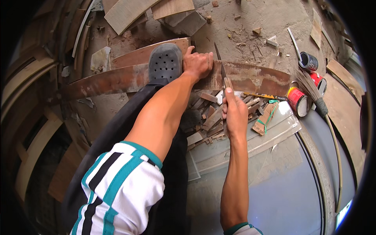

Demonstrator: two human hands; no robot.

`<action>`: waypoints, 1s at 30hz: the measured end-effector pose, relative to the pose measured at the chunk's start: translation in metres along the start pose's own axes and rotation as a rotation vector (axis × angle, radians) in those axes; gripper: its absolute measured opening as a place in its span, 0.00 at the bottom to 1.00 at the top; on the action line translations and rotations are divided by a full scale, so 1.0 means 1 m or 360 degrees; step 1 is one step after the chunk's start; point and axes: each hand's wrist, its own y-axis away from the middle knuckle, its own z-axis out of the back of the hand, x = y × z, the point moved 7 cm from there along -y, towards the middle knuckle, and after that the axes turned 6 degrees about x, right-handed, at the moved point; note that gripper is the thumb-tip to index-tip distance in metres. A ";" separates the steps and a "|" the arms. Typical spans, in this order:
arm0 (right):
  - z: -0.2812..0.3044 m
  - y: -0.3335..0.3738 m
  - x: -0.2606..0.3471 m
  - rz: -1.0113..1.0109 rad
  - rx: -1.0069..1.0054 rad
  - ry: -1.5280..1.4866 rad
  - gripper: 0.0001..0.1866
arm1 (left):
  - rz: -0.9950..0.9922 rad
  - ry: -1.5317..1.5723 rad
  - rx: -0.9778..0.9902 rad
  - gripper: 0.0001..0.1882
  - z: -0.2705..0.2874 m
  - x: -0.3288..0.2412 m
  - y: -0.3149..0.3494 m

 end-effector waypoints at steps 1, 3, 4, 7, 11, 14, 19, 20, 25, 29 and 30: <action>-0.001 0.003 0.011 0.0069 0.0018 0.0137 0.25 | 0.0005 -0.0008 0.0024 0.25 0.000 0.002 -0.002; 0.003 0.055 0.022 -0.0032 -0.0102 0.0068 0.24 | -0.0026 -0.0012 0.0005 0.26 0.004 0.003 -0.005; 0.010 0.085 0.018 -0.0105 -0.0149 0.0041 0.24 | -0.0024 -0.0013 0.0015 0.26 0.005 0.000 0.000; 0.033 0.129 -0.005 -0.0250 -0.0230 -0.0087 0.24 | -0.0011 -0.0024 0.0143 0.26 0.006 -0.002 -0.001; 0.032 0.123 0.000 -0.0274 -0.0187 -0.0087 0.24 | -0.0017 -0.0110 0.0448 0.26 0.012 -0.003 0.005; 0.040 0.114 -0.007 -0.0189 -0.0306 0.0195 0.24 | -0.0111 -0.0590 0.0605 0.40 0.017 -0.018 0.027; 0.039 0.095 0.006 -0.0074 -0.0284 0.0146 0.23 | 0.0011 -0.0994 0.0881 0.65 0.015 -0.014 0.047; 0.039 0.092 0.005 -0.0038 -0.0293 0.0203 0.23 | 0.0040 -0.0867 0.0905 0.69 0.013 -0.010 0.046; 0.028 0.046 0.007 -0.0086 -0.0268 0.0485 0.28 | 0.0035 -0.0787 0.0901 0.70 0.012 -0.011 0.047; 0.014 0.001 0.011 0.0003 -0.0368 0.0593 0.30 | 0.0014 -0.0803 0.0786 0.71 -0.007 -0.009 0.038; 0.014 0.006 0.007 -0.0088 -0.0361 0.0561 0.30 | 0.0011 -0.0773 0.0885 0.70 -0.003 -0.015 0.046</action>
